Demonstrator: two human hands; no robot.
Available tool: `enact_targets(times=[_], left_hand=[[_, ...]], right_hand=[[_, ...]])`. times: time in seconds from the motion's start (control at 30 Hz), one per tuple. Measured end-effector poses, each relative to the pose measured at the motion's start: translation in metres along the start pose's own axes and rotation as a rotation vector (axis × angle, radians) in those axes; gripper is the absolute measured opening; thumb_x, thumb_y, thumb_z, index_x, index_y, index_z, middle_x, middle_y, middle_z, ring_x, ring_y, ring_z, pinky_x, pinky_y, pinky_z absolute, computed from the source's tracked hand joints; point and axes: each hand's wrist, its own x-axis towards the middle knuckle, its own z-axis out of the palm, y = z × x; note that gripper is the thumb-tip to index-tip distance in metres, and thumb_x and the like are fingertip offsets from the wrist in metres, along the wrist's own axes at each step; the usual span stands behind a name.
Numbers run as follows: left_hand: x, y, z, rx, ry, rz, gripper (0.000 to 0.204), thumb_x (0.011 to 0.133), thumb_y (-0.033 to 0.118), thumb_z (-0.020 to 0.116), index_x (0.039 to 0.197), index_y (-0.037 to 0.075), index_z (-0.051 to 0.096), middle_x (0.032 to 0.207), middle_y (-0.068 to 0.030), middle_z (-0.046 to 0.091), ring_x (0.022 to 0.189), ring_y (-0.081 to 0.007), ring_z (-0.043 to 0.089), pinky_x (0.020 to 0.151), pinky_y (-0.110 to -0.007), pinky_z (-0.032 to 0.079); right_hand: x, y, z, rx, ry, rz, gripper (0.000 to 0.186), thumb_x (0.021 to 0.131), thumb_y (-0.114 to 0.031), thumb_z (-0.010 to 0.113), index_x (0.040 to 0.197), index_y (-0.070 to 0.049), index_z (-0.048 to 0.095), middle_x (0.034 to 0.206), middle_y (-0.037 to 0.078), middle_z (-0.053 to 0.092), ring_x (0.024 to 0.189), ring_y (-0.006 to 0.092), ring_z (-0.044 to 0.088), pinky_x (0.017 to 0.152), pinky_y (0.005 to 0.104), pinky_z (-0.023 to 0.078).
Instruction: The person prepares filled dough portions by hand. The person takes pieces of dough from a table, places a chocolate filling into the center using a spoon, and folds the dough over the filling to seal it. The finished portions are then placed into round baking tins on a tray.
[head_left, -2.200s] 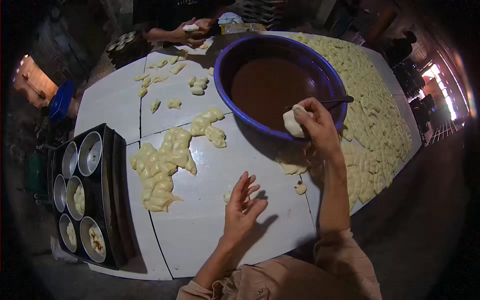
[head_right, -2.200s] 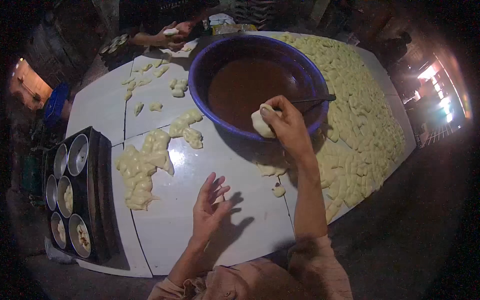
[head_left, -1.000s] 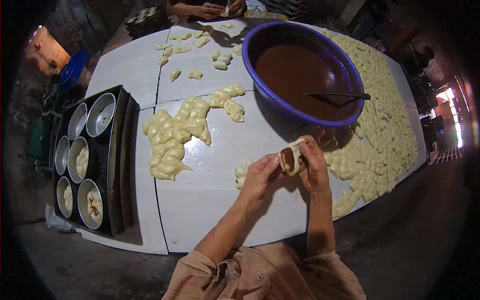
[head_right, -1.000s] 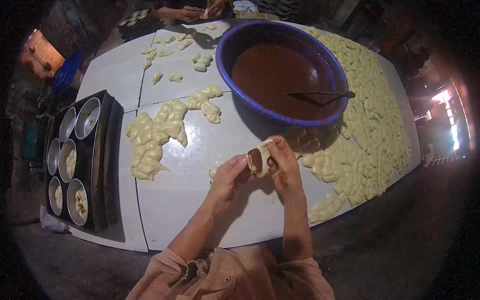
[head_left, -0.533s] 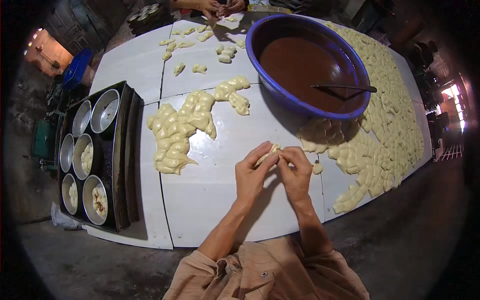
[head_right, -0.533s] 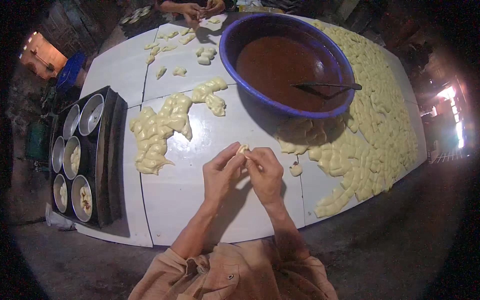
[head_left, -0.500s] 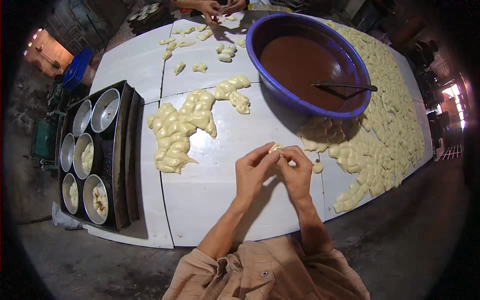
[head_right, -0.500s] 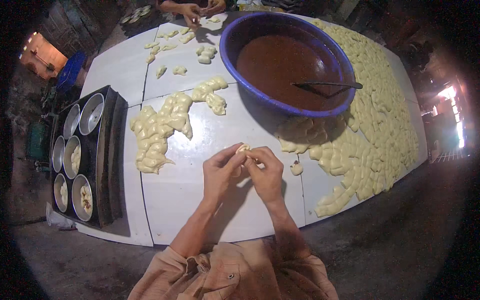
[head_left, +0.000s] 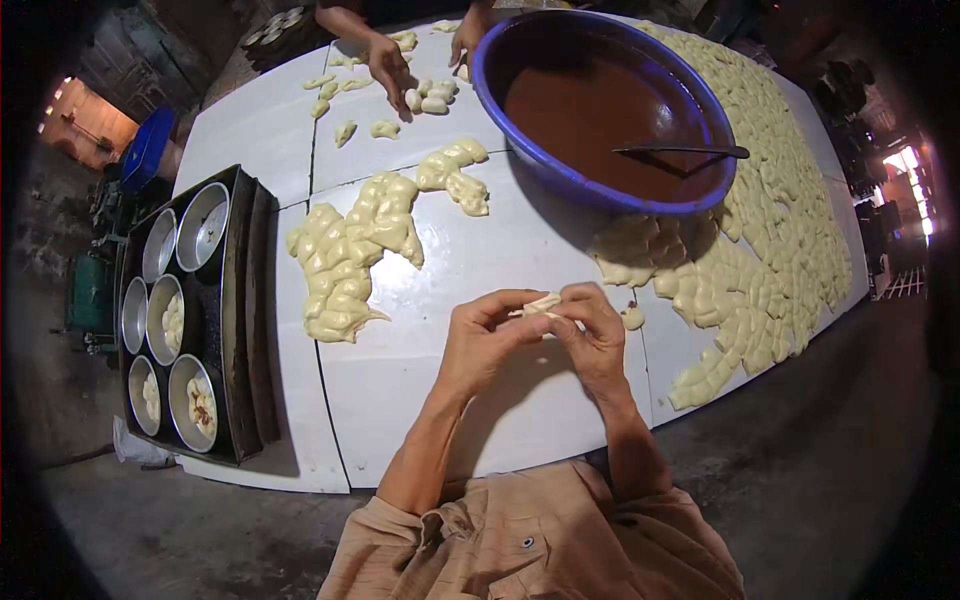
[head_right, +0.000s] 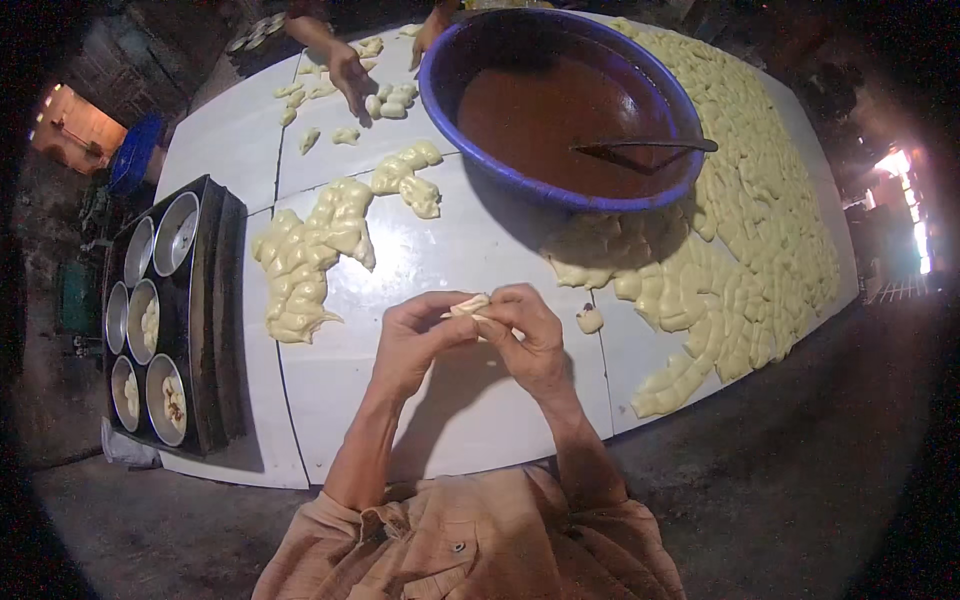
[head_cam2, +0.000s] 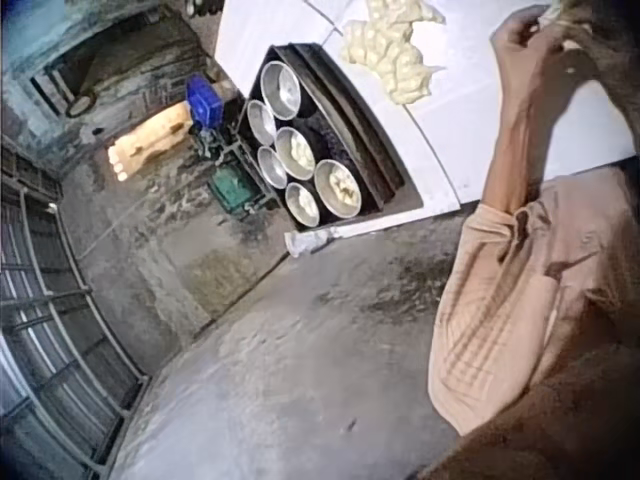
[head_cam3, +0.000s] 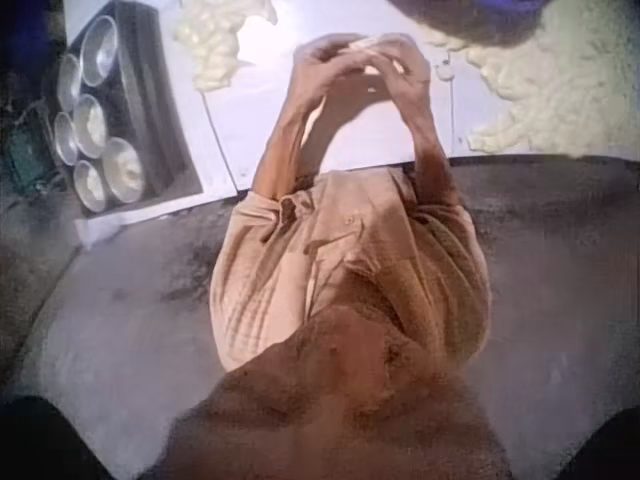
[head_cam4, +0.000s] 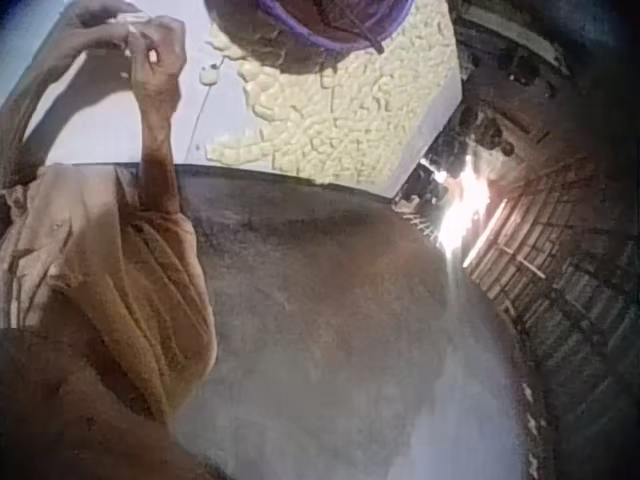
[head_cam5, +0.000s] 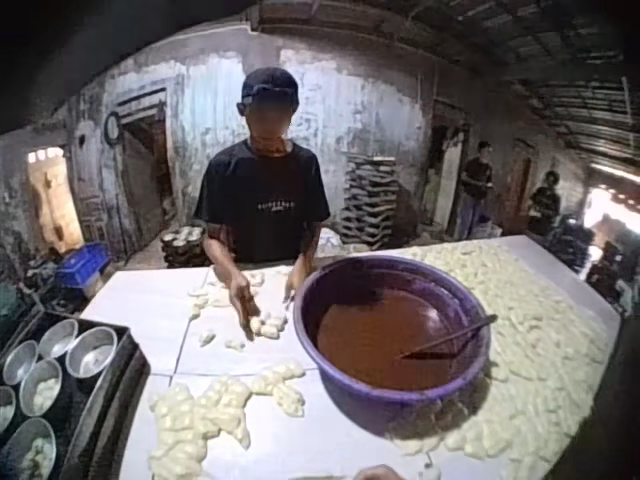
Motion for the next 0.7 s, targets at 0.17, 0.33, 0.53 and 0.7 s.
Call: enact_targets(times=[0.17,0.33,0.53,0.7], left_hand=[[-0.007,-0.018,-0.004,0.013,0.033,0.016,0.023,0.094,0.008,0.065,0.115,-0.002,0.068,0.102,-0.0065,0.070,0.087,-0.0102,0.065,0.076,-0.024,0.054],[-0.034,-0.030,0.007,-0.035,0.050,-0.006,0.022,0.096,0.007,0.061,0.115,-0.002,0.068,0.104,-0.0061,0.069,0.091,-0.0102,0.064,0.079,-0.026,0.055],[-0.060,-0.046,0.004,0.003,0.244,-0.195,0.019,0.089,0.008,0.071,0.104,-0.003,0.070,0.093,-0.0094,0.070,0.083,-0.0144,0.066,0.074,-0.029,0.056],[-0.071,-0.071,-0.011,-0.099,0.251,-0.254,0.022,0.096,0.014,0.064,0.104,-0.005,0.069,0.091,-0.0093,0.070,0.078,-0.0104,0.064,0.066,-0.025,0.052]], right_hand=[[-0.007,-0.009,0.036,0.416,0.375,0.120,0.022,0.092,-0.009,0.068,0.111,-0.004,0.058,0.103,0.010,0.062,0.093,0.0183,0.061,0.082,0.0322,0.051],[-0.032,0.004,0.030,-0.163,0.237,-0.007,0.016,0.089,-0.008,0.071,0.100,-0.003,0.060,0.089,0.010,0.063,0.074,0.0195,0.063,0.066,0.0311,0.052],[-0.073,0.001,0.032,-0.223,0.048,0.407,0.019,0.086,-0.011,0.074,0.101,-0.006,0.065,0.083,0.008,0.068,0.072,0.0268,0.067,0.065,0.0354,0.053],[-0.086,-0.024,0.025,-0.169,-0.163,0.336,0.030,0.088,-0.012,0.072,0.116,-0.006,0.062,0.098,0.010,0.069,0.091,0.0233,0.069,0.082,0.0323,0.055]])
